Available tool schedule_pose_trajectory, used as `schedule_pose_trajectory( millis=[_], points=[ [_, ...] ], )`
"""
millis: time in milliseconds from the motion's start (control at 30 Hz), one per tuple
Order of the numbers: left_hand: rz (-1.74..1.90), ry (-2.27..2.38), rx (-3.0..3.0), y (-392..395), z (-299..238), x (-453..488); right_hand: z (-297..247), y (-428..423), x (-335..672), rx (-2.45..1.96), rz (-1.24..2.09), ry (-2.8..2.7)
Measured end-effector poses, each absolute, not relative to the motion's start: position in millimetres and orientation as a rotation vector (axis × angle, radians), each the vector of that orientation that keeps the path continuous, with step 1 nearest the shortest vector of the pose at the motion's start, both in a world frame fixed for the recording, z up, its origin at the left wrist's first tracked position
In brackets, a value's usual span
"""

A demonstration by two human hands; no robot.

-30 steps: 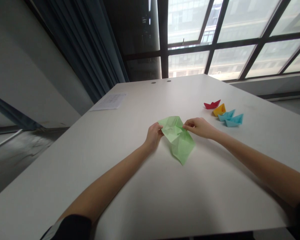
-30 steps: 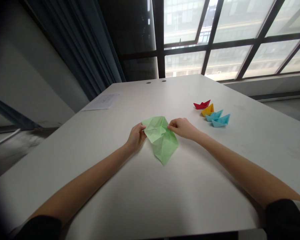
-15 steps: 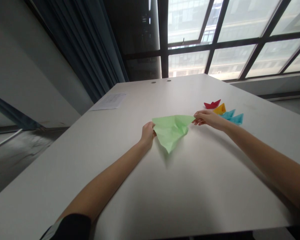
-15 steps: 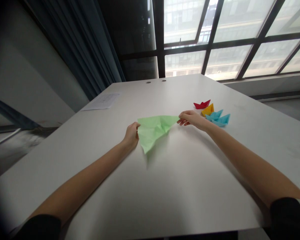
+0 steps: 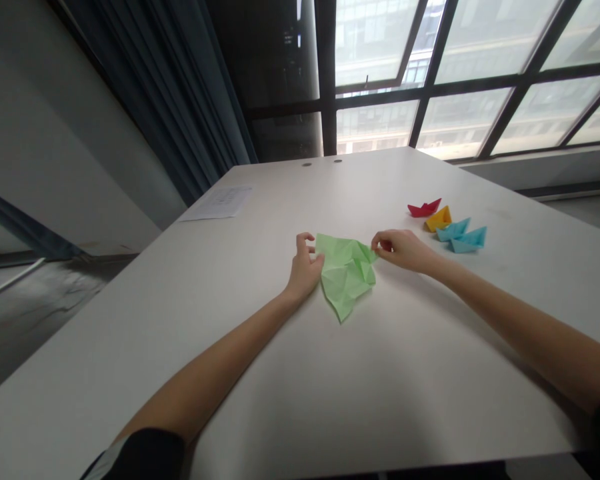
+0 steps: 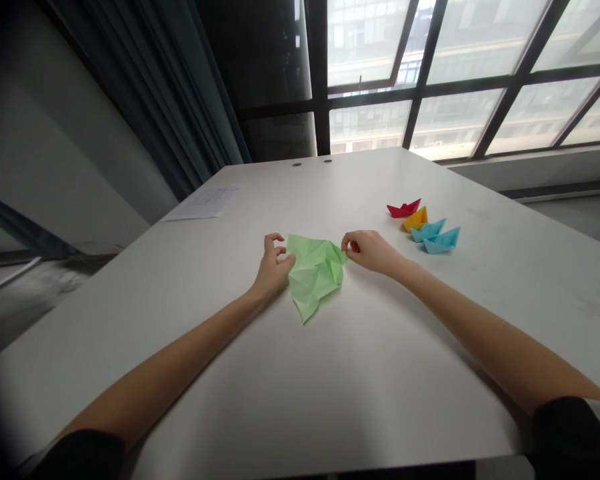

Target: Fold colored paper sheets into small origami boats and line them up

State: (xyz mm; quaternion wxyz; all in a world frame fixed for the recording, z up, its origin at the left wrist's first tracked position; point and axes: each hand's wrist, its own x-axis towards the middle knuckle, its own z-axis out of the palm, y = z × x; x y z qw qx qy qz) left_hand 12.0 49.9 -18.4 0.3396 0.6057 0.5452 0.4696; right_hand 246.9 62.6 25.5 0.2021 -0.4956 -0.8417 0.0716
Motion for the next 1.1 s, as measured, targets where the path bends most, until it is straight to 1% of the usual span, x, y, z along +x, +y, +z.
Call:
schedule_pose_trajectory(
  millis=[100,200,333,600,833,1100],
  points=[
    [1.184,1.406,1.902,48,-13,12,31,56,237,-1.372,0.216,-2.436],
    [1.046,1.427,2.006,47,-9,14,33,51,233,-1.432,0.200,-2.473],
    [1.018,1.448,1.952,46,-9,15,30,51,232,-1.489,0.156,-2.483],
    [0.991,1.285,1.886,43,-10,18,18,55,233,-1.466,0.258,-2.373],
    [0.995,1.267,1.785,42,-12,19,26,55,236,-1.416,0.353,-2.256],
    [1.131,1.360,1.515,47,-25,18,27,62,249,-1.184,0.613,-1.894]
  ],
)
